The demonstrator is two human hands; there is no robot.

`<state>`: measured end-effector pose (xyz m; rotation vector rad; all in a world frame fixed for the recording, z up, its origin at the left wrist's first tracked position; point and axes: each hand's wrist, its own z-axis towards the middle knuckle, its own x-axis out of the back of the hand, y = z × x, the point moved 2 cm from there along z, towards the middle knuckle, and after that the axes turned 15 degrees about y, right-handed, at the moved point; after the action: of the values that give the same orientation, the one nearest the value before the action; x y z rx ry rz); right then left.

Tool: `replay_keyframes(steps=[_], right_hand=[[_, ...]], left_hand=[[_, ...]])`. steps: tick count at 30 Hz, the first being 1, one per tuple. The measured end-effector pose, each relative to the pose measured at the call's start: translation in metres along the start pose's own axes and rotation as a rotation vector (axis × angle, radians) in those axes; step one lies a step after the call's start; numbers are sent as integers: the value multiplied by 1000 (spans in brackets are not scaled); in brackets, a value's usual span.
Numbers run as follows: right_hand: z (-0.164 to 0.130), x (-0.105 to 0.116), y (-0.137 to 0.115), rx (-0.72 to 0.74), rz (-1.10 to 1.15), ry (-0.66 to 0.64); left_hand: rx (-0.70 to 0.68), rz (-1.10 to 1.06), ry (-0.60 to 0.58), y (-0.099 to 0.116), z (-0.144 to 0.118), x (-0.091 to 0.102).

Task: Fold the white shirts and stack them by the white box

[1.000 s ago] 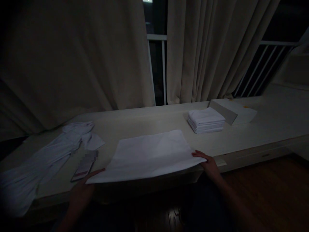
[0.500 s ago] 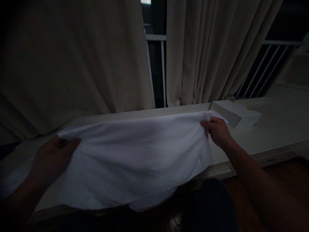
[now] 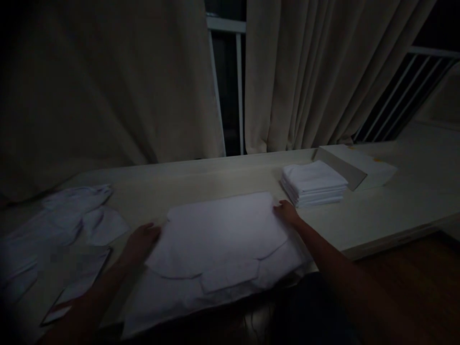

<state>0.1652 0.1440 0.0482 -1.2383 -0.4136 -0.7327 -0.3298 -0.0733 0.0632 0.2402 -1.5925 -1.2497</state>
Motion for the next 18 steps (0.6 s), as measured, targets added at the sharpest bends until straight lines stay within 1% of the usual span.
replay_keyframes(steps=[3,4,5,7,9,12,15,18], right_hand=[[-33,-2,26,-58,-74,45],[-44,-2,32,-52,-95,69],[-53,-3,35,-32,-115,100],[-68,-6,37,33,-154,165],[-76,-11,34,92,-185,199],[-79,-18,27,102,-230,224],[-75,-26,22,93,-250,267],[-68,-36,17,120,-234,285]], left_hand=[[-38,70,60,-26,-21,5],[-63,116,75,-32,-28,7],[-86,171,81,-37,-34,7],[-129,280,56,-43,-42,5],[-214,360,22,-45,-45,0],[-345,421,46,-43,-41,-9],[-369,426,82,-42,-29,-18],[-390,410,94,-40,-13,-27]])
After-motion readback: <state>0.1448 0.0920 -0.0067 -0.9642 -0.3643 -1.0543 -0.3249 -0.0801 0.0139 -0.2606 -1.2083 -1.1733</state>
